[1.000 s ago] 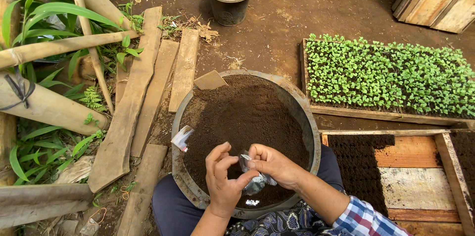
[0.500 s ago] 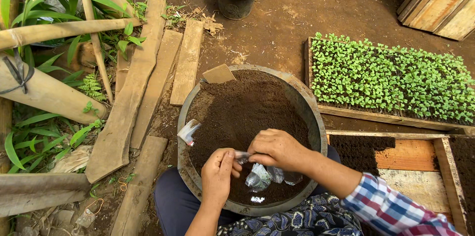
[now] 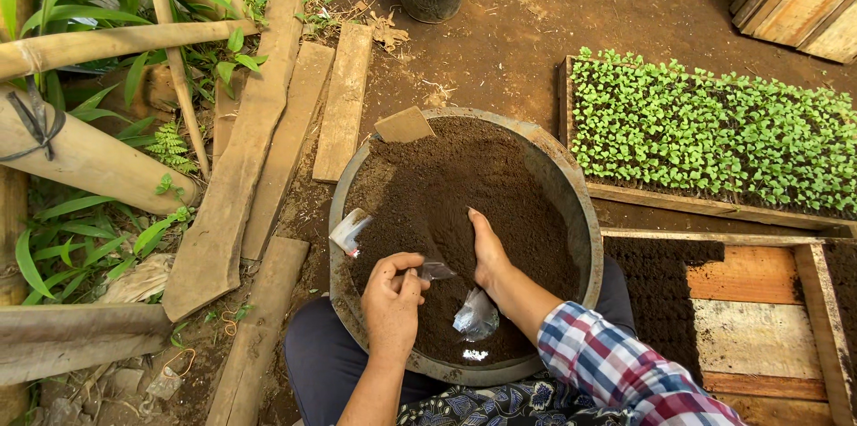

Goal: The person scoops soil from a large basin, packs it into small plastic bags to form seedling pots, and places them into a wooden tray. The person repeats this process multiple times, arranging the filled pots in rows within the tray.

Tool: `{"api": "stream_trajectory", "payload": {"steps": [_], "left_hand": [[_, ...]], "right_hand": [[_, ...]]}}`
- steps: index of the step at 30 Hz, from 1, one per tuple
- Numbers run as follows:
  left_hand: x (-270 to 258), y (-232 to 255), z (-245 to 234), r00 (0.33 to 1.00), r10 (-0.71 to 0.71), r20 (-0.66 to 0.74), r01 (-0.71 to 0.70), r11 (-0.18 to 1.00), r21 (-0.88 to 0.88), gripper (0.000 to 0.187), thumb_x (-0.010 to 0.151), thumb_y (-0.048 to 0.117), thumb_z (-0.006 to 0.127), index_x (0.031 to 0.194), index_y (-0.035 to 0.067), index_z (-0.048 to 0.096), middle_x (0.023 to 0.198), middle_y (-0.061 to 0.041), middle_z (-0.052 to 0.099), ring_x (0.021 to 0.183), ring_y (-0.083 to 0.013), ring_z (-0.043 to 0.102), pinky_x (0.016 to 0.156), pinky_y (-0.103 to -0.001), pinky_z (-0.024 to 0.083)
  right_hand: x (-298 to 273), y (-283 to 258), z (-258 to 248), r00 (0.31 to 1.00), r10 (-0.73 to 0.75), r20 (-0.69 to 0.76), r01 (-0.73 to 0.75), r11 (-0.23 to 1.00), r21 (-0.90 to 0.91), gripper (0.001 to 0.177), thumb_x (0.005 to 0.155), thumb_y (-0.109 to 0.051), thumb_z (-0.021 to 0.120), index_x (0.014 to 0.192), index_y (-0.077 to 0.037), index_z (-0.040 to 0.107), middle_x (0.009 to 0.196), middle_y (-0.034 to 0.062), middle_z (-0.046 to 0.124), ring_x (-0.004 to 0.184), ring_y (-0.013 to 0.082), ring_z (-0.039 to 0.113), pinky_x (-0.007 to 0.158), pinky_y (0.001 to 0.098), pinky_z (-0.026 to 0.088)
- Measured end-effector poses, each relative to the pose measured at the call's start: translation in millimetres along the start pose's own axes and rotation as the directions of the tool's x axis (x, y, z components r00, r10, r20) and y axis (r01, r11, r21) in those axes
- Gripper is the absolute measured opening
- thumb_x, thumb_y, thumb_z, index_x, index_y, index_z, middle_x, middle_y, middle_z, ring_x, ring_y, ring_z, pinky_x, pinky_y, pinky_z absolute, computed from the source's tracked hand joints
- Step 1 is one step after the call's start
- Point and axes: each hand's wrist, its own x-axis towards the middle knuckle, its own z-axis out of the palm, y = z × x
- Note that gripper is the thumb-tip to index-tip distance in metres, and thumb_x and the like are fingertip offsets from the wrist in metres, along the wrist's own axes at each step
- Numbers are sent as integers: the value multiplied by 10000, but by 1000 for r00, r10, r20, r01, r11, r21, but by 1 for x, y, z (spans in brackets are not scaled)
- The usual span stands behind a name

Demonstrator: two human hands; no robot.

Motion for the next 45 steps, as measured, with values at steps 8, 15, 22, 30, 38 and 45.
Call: {"api": "stream_trajectory", "payload": {"steps": [8, 15, 22, 30, 38, 45], "left_hand": [[24, -33, 19, 914, 133, 384, -339, 772, 537, 256, 745, 217, 645, 910, 31, 586, 953, -5, 501, 682, -116, 674, 621, -238, 420], [40, -40, 44, 882, 17, 471, -323, 750, 577, 316, 751, 211, 640, 1006, 25, 617, 957, -167, 590, 883, -320, 602, 631, -387, 556], [39, -36, 64, 877, -151, 456, -63, 906, 420, 412, 760, 208, 663, 1044, -57, 525, 727, -132, 639, 637, -152, 619, 536, -273, 502], [3, 4, 73, 994, -10, 113, 22, 995, -102, 390, 870, 154, 501, 1258, 116, 497, 1222, -146, 419, 1154, -219, 424, 961, -387, 396], [32, -27, 46, 976, -194, 99, 202, 634, -746, 355, 938, 362, 368, 1042, 54, 512, 1102, -156, 552, 978, -231, 550, 828, -284, 471], [11, 19, 24, 985, -173, -2, 139, 801, -583, 422, 969, 378, 219, 1191, 69, 400, 912, -128, 446, 716, -174, 450, 646, -301, 400]], "right_hand": [[-30, -56, 6, 806, -16, 592, -322, 827, 460, 370, 838, -395, 474, 919, -57, 600, 942, 132, 611, 865, 263, 568, 830, 385, 447], [-15, -60, -10, 867, -371, 332, 286, 917, 277, 232, 863, -238, 465, 834, -28, 558, 825, 149, 577, 809, 229, 567, 716, 366, 495], [-86, -125, -51, 493, -246, 835, 848, 354, -396, 248, 761, -221, 552, 967, -87, 523, 1169, 214, 510, 1168, 420, 390, 949, 545, 312], [-45, -72, -55, 504, -389, 771, 848, 53, -528, 155, 724, -207, 641, 759, -155, 499, 1106, 55, 536, 1263, 328, 319, 991, 567, 238], [20, -50, -65, 652, -336, 680, 758, 331, -563, 669, 662, -256, 726, 1253, -142, 433, 1272, 173, 432, 1220, 354, 382, 1011, 492, 308], [11, 5, -18, 888, -95, 449, 356, 759, -545, 766, 634, -365, 766, 1305, -350, 398, 1294, 179, 423, 1202, 311, 421, 991, 398, 346]]}}
